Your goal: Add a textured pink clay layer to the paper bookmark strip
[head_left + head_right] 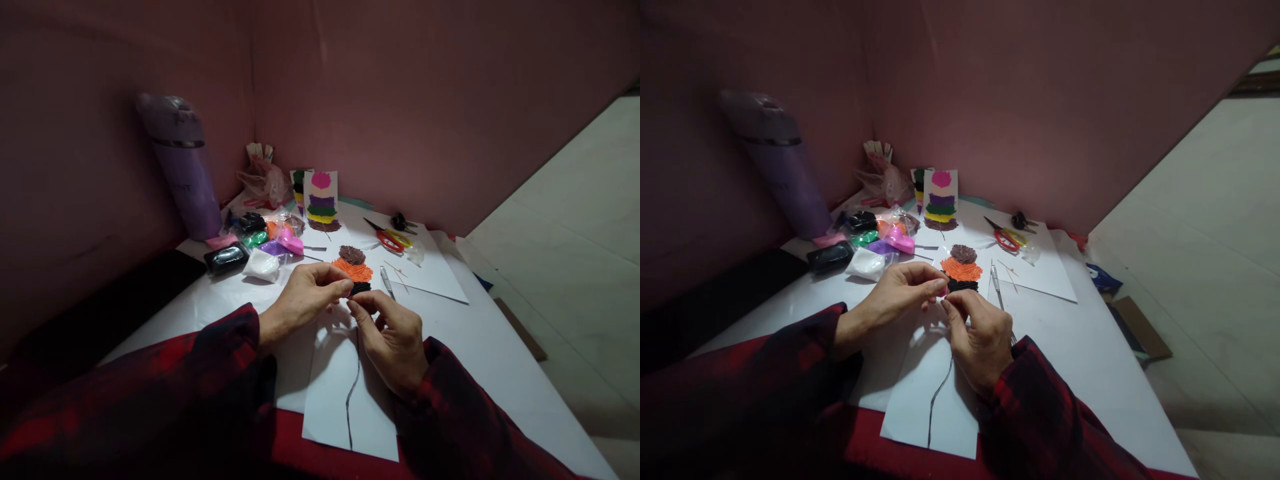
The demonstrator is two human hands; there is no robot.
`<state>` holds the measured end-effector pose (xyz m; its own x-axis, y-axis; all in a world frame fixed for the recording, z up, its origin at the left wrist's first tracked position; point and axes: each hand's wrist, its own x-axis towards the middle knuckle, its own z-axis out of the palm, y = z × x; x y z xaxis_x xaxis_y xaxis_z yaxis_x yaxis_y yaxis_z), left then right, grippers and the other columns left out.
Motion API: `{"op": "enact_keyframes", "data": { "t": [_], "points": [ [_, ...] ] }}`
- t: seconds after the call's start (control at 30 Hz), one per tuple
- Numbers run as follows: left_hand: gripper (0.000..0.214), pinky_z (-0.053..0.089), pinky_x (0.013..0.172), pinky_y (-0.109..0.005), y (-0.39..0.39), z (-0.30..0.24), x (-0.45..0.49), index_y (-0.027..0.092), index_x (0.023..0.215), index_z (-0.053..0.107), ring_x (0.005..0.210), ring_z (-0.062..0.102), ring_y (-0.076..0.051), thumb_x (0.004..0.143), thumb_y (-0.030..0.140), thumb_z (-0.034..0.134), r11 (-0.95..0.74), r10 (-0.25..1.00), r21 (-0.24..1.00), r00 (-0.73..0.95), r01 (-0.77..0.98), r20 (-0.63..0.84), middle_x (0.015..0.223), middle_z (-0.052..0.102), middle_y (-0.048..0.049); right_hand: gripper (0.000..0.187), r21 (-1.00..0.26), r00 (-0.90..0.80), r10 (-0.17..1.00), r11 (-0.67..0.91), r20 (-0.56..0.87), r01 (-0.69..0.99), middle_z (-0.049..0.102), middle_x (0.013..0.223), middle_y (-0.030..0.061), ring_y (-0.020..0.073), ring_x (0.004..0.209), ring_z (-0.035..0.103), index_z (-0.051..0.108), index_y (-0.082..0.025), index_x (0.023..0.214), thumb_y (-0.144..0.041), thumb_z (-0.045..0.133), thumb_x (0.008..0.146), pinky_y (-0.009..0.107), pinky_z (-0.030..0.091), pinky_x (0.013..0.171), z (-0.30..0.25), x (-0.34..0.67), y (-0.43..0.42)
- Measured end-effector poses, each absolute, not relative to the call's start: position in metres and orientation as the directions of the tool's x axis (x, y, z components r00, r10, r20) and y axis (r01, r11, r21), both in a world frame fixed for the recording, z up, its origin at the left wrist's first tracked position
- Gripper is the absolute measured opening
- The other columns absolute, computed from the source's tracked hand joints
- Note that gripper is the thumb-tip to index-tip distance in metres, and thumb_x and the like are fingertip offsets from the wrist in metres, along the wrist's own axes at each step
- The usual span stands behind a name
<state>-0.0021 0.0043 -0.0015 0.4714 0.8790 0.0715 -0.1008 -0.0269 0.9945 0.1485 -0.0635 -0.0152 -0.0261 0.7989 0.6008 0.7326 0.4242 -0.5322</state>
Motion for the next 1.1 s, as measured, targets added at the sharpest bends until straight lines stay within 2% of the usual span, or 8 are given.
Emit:
{"op": "enact_keyframes", "data": {
  "t": [0.23, 0.47, 0.7, 0.93, 1.1],
  "points": [
    [0.013, 0.043, 0.052, -0.021, 0.0023, 0.0056, -0.0005, 0.011, 0.078, 0.062, 0.052, 0.053, -0.006, 0.069, 0.019, 0.068, 0.033, 0.898, 0.997, 0.439, -0.074, 0.003, 0.068, 0.06, 0.0022, 0.01, -0.523, -0.028, 0.797, 0.421, 0.603, 0.741, 0.068, 0.07, -0.0008, 0.0114, 0.056, 0.058, 0.065, -0.02, 0.082, -0.021, 0.057, 0.089, 0.023, 0.042, 0.051, -0.0151, 0.1485, -0.0637],
    [0.01, 0.04, 0.047, -0.019, 0.0024, 0.0084, 0.0001, 0.01, 0.074, 0.061, 0.048, 0.05, -0.006, 0.07, 0.016, 0.067, 0.008, 0.897, 0.997, 0.441, -0.076, 0.027, 0.062, 0.058, 0.0024, 0.009, -0.531, -0.028, 0.8, 0.424, 0.599, 0.733, 0.068, 0.071, -0.001, 0.0104, 0.055, 0.057, 0.066, -0.02, 0.083, -0.022, 0.059, 0.089, 0.022, 0.042, 0.052, -0.0168, 0.149, -0.0633],
    [0.01, 0.05, 0.059, -0.023, 0.0031, 0.0048, 0.0001, 0.011, 0.084, 0.063, 0.06, 0.06, -0.009, 0.074, 0.012, 0.064, 0.027, 0.905, 0.993, 0.425, -0.113, 0.024, 0.072, 0.062, 0.0008, 0.008, -0.53, -0.024, 0.799, 0.42, 0.601, 0.737, 0.068, 0.07, -0.0013, 0.0108, 0.055, 0.058, 0.066, -0.02, 0.084, -0.021, 0.059, 0.089, 0.022, 0.042, 0.05, -0.0157, 0.1483, -0.0621],
    [0.027, 0.046, 0.058, -0.024, 0.0027, 0.0024, -0.0004, 0.011, 0.099, 0.067, 0.055, 0.056, -0.008, 0.072, 0.01, 0.067, 0.057, 0.896, 0.989, 0.445, -0.139, 0.01, 0.069, 0.062, 0.0024, 0.01, -0.529, -0.034, 0.803, 0.423, 0.595, 0.736, 0.068, 0.07, -0.0004, 0.0117, 0.057, 0.059, 0.065, -0.02, 0.082, -0.021, 0.057, 0.089, 0.022, 0.042, 0.05, -0.0146, 0.1479, -0.0636],
    [0.009, 0.045, 0.057, -0.024, 0.0027, 0.0049, 0.0003, 0.009, 0.081, 0.066, 0.054, 0.055, -0.008, 0.072, 0.011, 0.067, 0.07, 0.899, 0.99, 0.438, -0.12, -0.011, 0.067, 0.063, 0.001, 0.012, -0.534, -0.029, 0.81, 0.413, 0.586, 0.738, 0.069, 0.071, 0.0005, 0.0124, 0.057, 0.06, 0.066, -0.02, 0.082, -0.022, 0.057, 0.089, 0.023, 0.043, 0.05, -0.0137, 0.1479, -0.0647]
  ]
}}
